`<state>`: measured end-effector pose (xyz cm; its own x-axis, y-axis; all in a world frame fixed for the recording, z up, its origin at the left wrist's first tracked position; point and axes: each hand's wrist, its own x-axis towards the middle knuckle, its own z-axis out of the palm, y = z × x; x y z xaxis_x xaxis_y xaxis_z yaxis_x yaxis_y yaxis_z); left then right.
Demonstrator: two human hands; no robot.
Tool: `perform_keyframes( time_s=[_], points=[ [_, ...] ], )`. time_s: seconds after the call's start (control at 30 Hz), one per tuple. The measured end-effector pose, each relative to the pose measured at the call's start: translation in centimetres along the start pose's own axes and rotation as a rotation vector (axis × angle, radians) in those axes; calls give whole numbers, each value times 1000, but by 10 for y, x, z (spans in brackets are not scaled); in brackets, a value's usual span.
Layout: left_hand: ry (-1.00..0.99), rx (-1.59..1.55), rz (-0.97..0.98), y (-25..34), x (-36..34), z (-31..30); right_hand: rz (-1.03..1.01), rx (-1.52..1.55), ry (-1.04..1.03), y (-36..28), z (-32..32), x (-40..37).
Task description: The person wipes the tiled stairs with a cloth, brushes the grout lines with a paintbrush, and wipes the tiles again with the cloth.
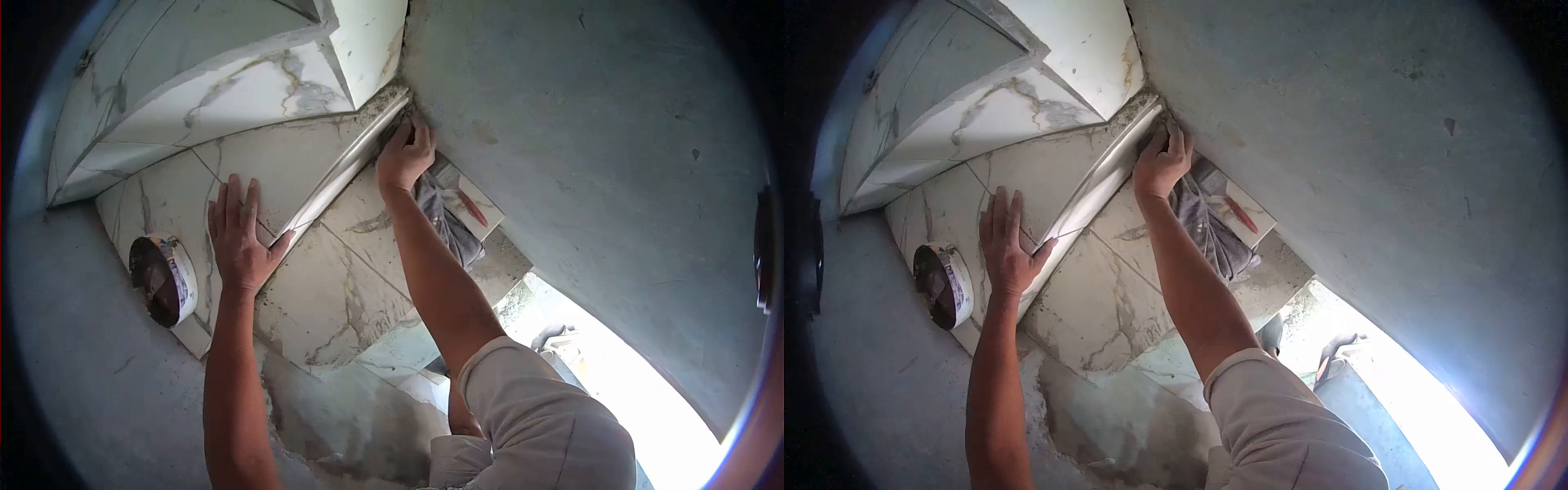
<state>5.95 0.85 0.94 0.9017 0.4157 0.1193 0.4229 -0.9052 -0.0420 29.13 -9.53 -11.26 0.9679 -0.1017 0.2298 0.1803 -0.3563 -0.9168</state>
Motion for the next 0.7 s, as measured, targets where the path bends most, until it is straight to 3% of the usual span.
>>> perform_keyframes(
  time_s=[0.03,0.07,0.1,0.17,0.3,0.43,0.53,0.6,0.63,0.67,0.7],
  points=[
    [2,-11,2,0,0,0,91,-111,-6,22,7,-9],
    [8,-22,4,0,1,-1,408,-210,-252,40,8,-13],
    [15,-20,1,0,2,-2,401,-205,-252,37,5,-10],
    [-5,-35,-26,-1,0,-1,193,-54,-89,33,2,-9],
    [20,-57,-15,-3,-2,1,123,-16,92,24,17,-9],
    [9,-66,-25,-2,-1,0,313,-125,-80,45,30,-34],
    [0,-73,-54,-3,-2,-2,-88,-564,-282,57,14,-88],
    [4,-83,-85,-1,0,-1,-306,-577,-339,75,5,-159],
    [6,-79,-81,-2,-1,0,-447,-584,-585,62,-15,-178],
    [8,-73,-81,-2,-2,1,-344,-613,-1128,32,-33,-181],
    [12,-68,-103,0,-2,0,-317,-55,-905,26,-48,-193]
  ],
)
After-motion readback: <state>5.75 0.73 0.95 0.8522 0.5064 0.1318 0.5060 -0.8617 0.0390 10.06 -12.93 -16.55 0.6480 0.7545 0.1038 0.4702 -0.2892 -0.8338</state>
